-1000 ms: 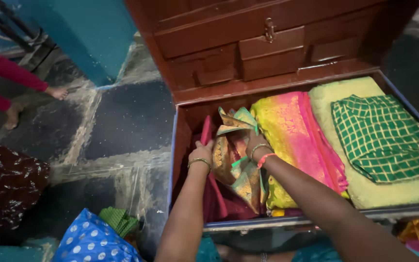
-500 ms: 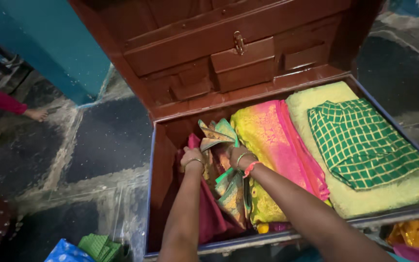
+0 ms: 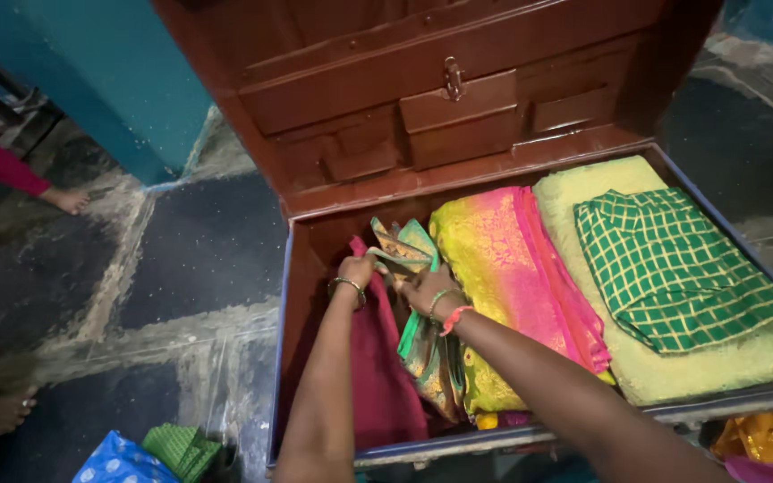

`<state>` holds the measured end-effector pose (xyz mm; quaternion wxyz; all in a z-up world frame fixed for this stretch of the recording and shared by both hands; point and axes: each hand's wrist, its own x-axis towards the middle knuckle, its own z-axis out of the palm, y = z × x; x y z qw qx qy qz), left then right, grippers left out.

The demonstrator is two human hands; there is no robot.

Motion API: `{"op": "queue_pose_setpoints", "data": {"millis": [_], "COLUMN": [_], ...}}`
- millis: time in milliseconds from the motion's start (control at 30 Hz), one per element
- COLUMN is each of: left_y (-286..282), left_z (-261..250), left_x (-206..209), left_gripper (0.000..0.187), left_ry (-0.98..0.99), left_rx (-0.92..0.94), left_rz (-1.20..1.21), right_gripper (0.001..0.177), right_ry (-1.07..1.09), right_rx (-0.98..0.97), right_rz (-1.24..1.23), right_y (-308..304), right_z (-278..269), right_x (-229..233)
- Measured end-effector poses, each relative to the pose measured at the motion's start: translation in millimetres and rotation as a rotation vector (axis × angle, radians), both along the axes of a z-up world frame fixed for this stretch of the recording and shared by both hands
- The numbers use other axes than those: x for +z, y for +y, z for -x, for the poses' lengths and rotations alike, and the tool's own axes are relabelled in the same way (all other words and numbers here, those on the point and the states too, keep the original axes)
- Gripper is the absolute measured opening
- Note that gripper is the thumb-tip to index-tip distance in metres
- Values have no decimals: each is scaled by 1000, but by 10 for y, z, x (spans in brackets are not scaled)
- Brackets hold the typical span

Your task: The person folds various colorful fabrics and places them neatly into an open wooden trunk. They handle multiple pieces of cloth, including pink, yellow, green, and maroon fabrics, arranging them in a stack inside the trunk.

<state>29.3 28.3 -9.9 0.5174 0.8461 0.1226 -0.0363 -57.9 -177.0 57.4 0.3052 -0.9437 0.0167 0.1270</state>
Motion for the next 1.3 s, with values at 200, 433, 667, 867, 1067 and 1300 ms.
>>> {"op": "queue_pose_setpoints", "data": {"millis": [200,433,667,867,1067,1300], "left_y": [-13,-23,-20,250,-234,-397], "left_z": [-4,10,246,49,284,569], "left_x": [-32,-55,309,-302,-262,283], "left_gripper": [45,44,41,18,39,77], "left_ry": [-127,-179,-6,-26,191,491], "left_rx": [-36,-87,-179,-332,-455,-727], "left_rz": [-229,-417,-369,-749,-491,-555], "right_gripper": [49,41,37,32,26,24], "right_ry": [-233,-183,-409,-214,-491,-522], "right_rx": [8,-50,-18,-3,268,285], "right_rz": [-18,-29,-12,-137,81,120], "right_y": [189,266,29,-286,-448,-532], "right_z": [58,-33,-696,-1057,-1263,-1414], "right_x": [103,-31,-838,-884,-895,-1116]}}
